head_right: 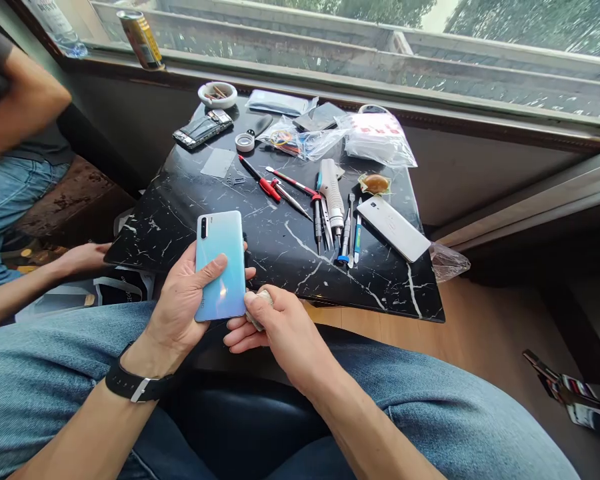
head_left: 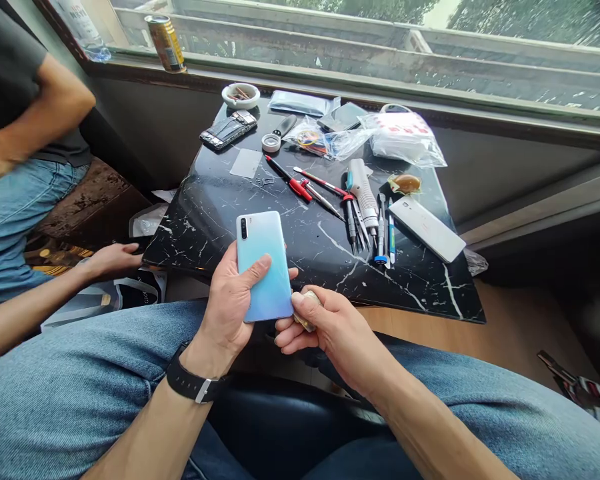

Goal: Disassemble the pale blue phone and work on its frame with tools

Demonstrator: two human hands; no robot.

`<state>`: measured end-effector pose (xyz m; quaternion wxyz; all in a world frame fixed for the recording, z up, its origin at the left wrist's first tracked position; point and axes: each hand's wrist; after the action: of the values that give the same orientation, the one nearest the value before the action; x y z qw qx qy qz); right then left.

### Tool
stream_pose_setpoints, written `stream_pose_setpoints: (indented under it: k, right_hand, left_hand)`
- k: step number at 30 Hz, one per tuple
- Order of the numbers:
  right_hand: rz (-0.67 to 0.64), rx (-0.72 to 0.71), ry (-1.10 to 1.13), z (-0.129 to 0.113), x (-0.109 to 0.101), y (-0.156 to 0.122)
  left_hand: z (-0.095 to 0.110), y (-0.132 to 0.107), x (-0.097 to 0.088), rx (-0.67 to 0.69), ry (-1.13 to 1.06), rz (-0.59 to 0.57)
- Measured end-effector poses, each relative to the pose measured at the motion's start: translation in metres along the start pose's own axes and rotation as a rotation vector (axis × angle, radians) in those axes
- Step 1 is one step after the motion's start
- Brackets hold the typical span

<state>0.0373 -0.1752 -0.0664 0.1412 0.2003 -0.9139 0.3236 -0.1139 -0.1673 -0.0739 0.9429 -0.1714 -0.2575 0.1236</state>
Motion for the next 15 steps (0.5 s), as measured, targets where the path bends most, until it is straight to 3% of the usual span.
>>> stream_pose_setpoints:
  k: [9,15]
  right_hand:
    - [0.143,-0.186,-0.061,0.012,0.011,0.001]
    - [0.226,-0.196,-0.121,0.012,0.018,0.001]
  left_hand:
    - [0.001,0.001,0.002,0.029,-0.023,0.014]
    - [-0.002,0.001,0.002,0.05,-0.032,0.035]
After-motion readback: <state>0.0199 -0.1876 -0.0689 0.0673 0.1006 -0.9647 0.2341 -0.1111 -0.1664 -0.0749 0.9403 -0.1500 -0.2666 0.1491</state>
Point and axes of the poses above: each hand's wrist, its own y-axis towards the middle knuckle, its own x-axis out of the palm, z = x × y, and after that the axes turned 1 degree about -x, right-handed
